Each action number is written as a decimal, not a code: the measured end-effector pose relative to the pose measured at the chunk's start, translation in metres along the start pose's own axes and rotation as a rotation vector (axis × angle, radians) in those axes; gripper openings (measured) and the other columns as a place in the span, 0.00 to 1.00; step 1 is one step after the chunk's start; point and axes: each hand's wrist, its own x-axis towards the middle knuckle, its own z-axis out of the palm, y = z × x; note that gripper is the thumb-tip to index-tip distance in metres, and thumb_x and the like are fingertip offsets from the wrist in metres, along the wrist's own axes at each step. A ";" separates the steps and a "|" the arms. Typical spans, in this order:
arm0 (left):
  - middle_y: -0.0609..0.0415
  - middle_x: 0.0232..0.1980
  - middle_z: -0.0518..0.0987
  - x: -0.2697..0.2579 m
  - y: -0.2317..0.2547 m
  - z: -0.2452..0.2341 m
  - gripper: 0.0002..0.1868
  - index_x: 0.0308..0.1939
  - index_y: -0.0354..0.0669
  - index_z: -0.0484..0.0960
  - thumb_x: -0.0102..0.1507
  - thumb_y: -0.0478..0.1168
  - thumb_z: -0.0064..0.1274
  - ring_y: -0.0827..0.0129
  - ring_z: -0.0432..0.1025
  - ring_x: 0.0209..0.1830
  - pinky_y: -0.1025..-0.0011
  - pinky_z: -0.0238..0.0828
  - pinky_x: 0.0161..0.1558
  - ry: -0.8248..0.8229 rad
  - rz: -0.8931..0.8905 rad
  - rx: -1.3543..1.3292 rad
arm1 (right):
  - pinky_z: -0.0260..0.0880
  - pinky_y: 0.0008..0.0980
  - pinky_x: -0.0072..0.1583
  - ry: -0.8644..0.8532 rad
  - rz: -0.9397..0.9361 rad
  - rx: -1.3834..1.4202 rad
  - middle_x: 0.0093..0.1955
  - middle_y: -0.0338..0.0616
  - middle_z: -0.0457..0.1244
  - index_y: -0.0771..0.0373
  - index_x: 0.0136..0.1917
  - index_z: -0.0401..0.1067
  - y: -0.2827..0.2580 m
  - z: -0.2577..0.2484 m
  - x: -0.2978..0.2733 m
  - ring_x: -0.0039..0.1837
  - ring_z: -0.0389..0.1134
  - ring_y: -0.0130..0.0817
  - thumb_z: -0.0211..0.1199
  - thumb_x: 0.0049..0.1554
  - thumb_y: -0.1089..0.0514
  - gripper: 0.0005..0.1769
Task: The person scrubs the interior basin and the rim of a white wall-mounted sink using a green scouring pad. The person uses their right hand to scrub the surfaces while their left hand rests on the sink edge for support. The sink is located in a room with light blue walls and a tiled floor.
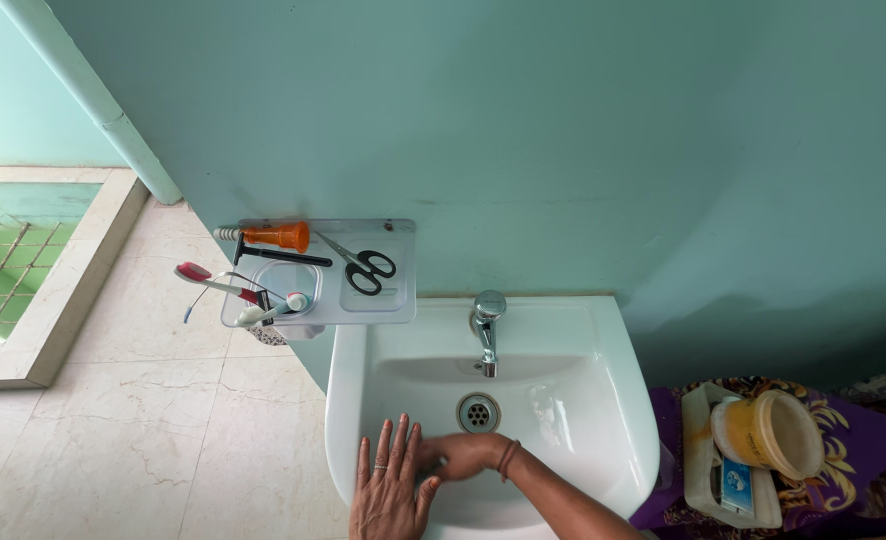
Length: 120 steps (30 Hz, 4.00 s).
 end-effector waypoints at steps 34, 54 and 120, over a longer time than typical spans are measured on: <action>0.49 0.83 0.45 0.002 0.002 -0.009 0.42 0.79 0.44 0.47 0.70 0.68 0.15 0.56 0.35 0.82 0.49 0.24 0.77 -0.019 -0.009 -0.036 | 0.62 0.36 0.74 0.390 -0.165 0.439 0.73 0.42 0.61 0.59 0.75 0.62 -0.040 0.000 0.028 0.74 0.61 0.34 0.54 0.64 0.51 0.28; 0.50 0.81 0.52 -0.008 -0.013 0.066 0.43 0.77 0.47 0.56 0.70 0.72 0.16 0.58 0.42 0.83 0.46 0.31 0.78 0.259 0.034 0.013 | 0.63 0.36 0.73 0.483 -0.119 0.052 0.73 0.49 0.57 0.58 0.76 0.61 -0.064 -0.002 0.018 0.74 0.61 0.42 0.58 0.64 0.54 0.28; 0.57 0.74 0.65 0.008 -0.019 0.113 0.28 0.69 0.57 0.69 0.70 0.60 0.30 0.59 0.59 0.74 0.39 0.53 0.69 0.344 0.048 0.095 | 0.58 0.45 0.75 0.147 -0.066 -0.264 0.80 0.55 0.48 0.59 0.79 0.54 0.060 0.017 0.004 0.79 0.54 0.54 0.63 0.58 0.56 0.39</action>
